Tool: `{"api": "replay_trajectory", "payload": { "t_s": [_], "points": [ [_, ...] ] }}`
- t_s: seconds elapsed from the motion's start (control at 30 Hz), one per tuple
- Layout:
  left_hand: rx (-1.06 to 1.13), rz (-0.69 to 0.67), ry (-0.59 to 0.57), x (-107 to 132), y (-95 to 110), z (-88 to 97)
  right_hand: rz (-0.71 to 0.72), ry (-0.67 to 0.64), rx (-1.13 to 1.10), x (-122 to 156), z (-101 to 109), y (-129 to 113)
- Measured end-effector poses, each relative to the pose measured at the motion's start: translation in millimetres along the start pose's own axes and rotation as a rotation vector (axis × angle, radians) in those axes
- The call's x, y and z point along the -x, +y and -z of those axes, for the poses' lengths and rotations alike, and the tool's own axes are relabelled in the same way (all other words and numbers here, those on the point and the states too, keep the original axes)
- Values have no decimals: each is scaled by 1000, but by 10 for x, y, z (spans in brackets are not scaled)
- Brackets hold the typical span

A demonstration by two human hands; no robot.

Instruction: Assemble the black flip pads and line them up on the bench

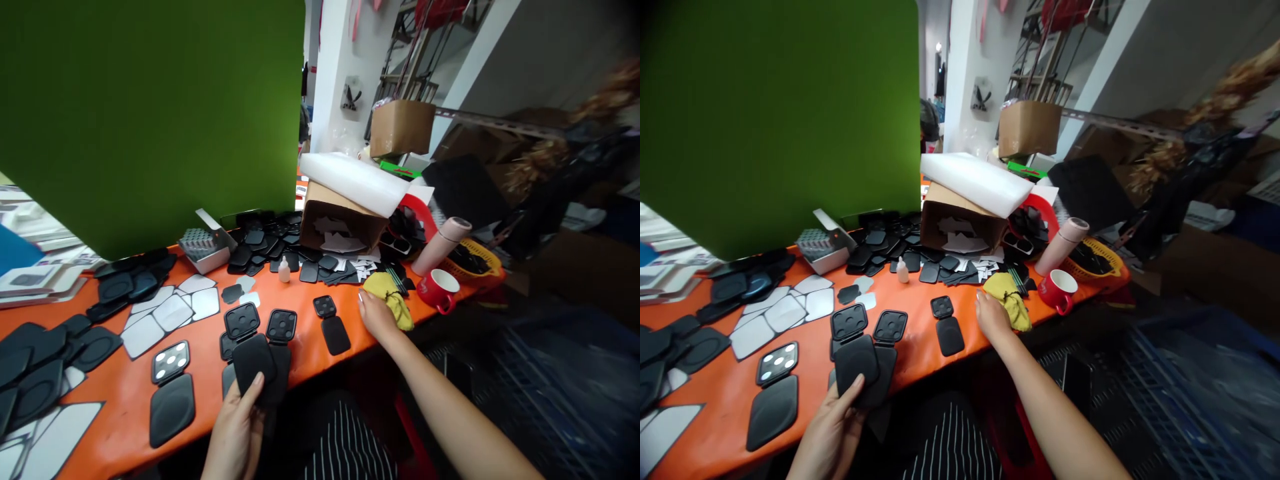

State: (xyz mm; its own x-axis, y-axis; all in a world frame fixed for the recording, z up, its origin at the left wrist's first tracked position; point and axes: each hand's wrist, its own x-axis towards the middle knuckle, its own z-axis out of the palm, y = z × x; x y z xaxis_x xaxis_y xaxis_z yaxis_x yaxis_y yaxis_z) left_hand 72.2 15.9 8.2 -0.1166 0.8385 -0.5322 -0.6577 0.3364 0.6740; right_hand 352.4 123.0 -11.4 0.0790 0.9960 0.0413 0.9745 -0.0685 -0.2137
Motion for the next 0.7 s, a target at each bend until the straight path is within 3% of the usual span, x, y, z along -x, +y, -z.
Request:
{"api": "replay_trajectory", "payload": {
  "t_s": [0.13,0.27,0.4,0.57,0.7],
  "points": [
    [-5,19,-8,24,-24,-48,15,43,-1,46,-19,12],
    [1,36,29,21,-49,-48,168,43,-61,236,-126,-350],
    [-12,57,36,0,-55,-32,374,-70,-138,420,-346,-607],
    [9,40,28,10,-68,-39,339,-128,-177,447,-413,-598],
    [34,58,-24,72,-147,-64,288,-31,-391,531,-297,-762]
  ]
}}
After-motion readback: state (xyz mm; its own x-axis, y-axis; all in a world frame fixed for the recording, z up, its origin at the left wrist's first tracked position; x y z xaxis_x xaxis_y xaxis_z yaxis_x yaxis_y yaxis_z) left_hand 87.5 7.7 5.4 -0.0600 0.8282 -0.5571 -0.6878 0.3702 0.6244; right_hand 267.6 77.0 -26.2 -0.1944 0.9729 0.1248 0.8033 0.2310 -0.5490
